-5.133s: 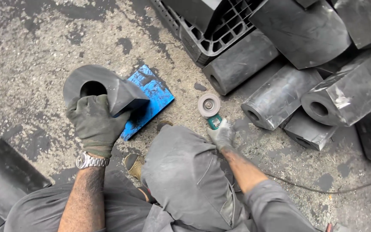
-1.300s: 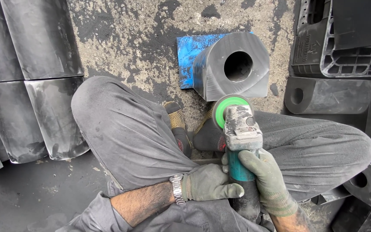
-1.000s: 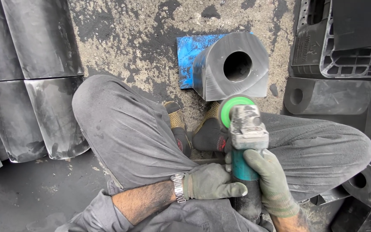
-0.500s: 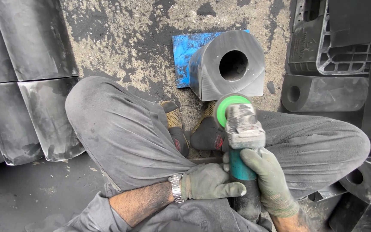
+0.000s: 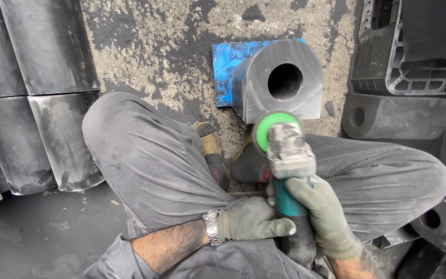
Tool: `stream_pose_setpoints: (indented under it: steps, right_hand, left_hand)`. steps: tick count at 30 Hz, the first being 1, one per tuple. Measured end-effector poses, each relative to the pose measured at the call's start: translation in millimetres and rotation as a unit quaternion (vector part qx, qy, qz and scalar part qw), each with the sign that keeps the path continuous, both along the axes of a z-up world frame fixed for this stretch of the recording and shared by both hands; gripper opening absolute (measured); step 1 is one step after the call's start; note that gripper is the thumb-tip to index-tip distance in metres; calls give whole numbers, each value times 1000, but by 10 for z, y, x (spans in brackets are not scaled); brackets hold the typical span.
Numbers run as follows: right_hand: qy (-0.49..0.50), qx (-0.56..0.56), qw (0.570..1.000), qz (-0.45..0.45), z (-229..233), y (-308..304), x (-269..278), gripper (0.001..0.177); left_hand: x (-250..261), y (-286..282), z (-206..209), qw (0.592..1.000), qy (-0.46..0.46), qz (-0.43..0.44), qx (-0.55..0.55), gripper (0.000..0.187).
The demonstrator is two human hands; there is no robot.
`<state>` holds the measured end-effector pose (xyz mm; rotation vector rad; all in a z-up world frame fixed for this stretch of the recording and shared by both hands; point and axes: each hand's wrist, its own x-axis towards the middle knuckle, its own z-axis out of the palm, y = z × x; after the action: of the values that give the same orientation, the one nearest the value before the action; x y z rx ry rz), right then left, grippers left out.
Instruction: Grinding the edges of large black rubber or plastic components using an angle grinder.
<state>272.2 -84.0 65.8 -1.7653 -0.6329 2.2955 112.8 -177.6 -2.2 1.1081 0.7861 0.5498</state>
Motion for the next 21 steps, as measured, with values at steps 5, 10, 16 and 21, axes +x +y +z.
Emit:
stream_pose_setpoints:
  steps: [5, 10, 16, 21]
  right_hand:
    - [-18, 40, 997, -61, -8, -93, 195, 44]
    - [23, 42, 998, 29, -35, 22, -12, 41]
    - [63, 43, 997, 14, 20, 83, -19, 44]
    - [-15, 51, 992, -112, -22, -37, 333, 46]
  left_hand:
    - [160, 111, -38, 998, -10, -53, -27, 88]
    - [-12, 0, -43, 1000, -19, 1, 9, 89]
    - [51, 8, -18, 999, 13, 35, 14, 89]
    - [350, 171, -70, 1000, -21, -18, -8, 88]
